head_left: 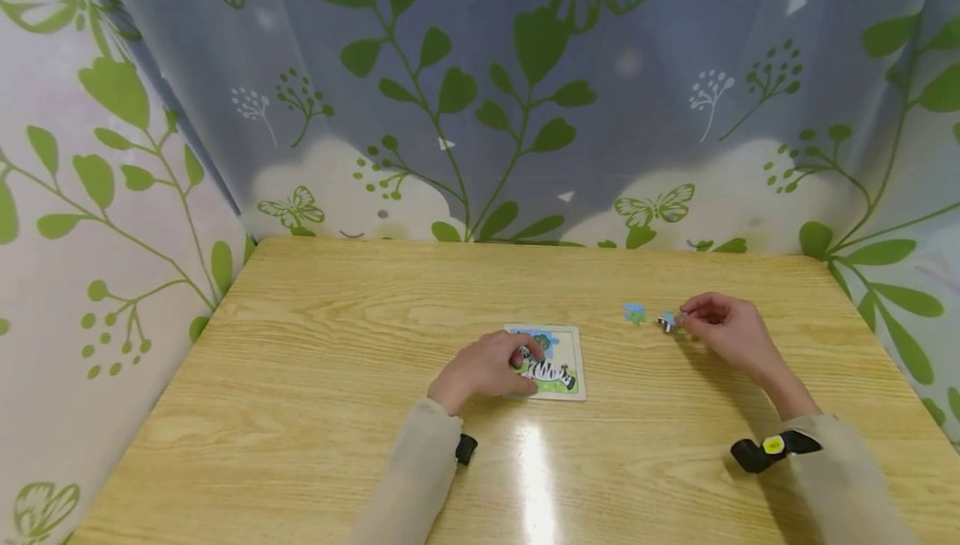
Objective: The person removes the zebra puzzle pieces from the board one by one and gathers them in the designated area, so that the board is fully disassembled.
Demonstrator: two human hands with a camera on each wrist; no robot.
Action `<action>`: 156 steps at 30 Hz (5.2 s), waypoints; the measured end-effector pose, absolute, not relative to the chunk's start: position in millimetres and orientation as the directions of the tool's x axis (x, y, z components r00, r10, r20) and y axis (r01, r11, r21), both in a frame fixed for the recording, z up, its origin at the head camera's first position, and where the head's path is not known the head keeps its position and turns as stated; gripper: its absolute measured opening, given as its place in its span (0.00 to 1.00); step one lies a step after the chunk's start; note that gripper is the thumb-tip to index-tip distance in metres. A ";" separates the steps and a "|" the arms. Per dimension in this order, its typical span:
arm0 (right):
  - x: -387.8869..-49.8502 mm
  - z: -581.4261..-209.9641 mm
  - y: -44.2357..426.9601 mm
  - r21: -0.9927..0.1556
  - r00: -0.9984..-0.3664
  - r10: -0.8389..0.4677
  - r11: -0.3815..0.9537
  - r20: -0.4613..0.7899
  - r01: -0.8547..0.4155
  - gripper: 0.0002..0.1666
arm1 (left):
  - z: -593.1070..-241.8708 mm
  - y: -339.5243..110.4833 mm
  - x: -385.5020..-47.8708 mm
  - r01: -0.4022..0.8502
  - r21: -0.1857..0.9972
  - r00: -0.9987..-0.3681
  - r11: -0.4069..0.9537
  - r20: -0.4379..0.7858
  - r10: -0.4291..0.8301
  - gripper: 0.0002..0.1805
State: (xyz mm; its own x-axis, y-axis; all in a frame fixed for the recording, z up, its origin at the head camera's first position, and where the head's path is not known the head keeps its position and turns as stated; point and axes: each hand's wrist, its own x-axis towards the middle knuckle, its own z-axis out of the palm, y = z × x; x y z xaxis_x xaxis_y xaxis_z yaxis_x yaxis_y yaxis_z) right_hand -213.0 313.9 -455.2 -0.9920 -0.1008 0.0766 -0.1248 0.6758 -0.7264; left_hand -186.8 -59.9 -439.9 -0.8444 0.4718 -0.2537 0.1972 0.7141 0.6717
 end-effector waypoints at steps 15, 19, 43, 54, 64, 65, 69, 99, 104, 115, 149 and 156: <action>-231.3 -462.8 316.4 -0.600 -0.987 -0.091 0.786 0.130 -0.152 0.14 | -439.2 -59.5 -188.9 0.167 0.690 -0.842 0.705 -0.273 0.466 0.17; -234.6 -465.1 316.8 -0.592 -0.986 -0.093 0.791 0.137 -0.157 0.13 | -439.4 -59.8 -188.8 0.161 0.697 -0.840 0.699 -0.275 0.467 0.16; -203.7 -451.7 269.3 -0.654 -0.973 -0.188 0.721 0.137 -0.231 0.13 | -439.5 -60.5 -191.4 0.160 0.709 -0.829 0.687 -0.281 0.483 0.16; -188.8 -457.4 233.4 -0.680 -0.923 -0.341 0.635 0.178 -0.366 0.10 | -440.8 -59.2 -192.1 0.159 0.701 -0.832 0.696 -0.284 0.477 0.16; -178.6 -462.9 207.8 -0.692 -0.879 -0.448 0.583 0.163 -0.426 0.11 | -441.1 -58.6 -193.0 0.143 0.693 -0.838 0.707 -0.295 0.459 0.17; -178.0 -462.9 205.5 -0.691 -0.877 -0.454 0.583 0.159 -0.428 0.11 | -440.9 -58.6 -192.9 0.144 0.690 -0.838 0.709 -0.295 0.458 0.17; -177.5 -465.2 198.7 -0.674 -0.864 -0.481 0.590 0.149 -0.445 0.14 | -440.2 -58.2 -192.5 0.146 0.679 -0.842 0.719 -0.296 0.451 0.18; -176.4 -465.6 186.9 -0.651 -0.871 -0.491 0.650 0.036 -0.393 0.14 | -440.9 -56.1 -190.9 0.113 0.679 -0.859 0.726 -0.301 0.415 0.19; -175.5 -464.3 187.3 -0.674 -0.872 -0.488 0.629 0.047 -0.388 0.14 | -440.5 -55.8 -190.7 0.099 0.682 -0.858 0.724 -0.309 0.409 0.19; -177.1 -465.7 184.4 -0.777 -0.884 -0.467 0.554 0.006 -0.298 0.13 | -438.4 -54.1 -191.3 0.071 0.686 -0.861 0.724 -0.324 0.391 0.19; -173.7 -454.3 251.4 -0.853 -0.972 -0.221 0.489 0.080 -0.181 0.11 | -441.4 -55.3 -191.0 0.087 0.689 -0.860 0.720 -0.312 0.403 0.18; -171.2 -454.6 276.0 -0.835 -0.977 -0.178 0.515 0.116 -0.193 0.13 | -442.2 -55.0 -191.6 0.083 0.695 -0.862 0.714 -0.309 0.402 0.18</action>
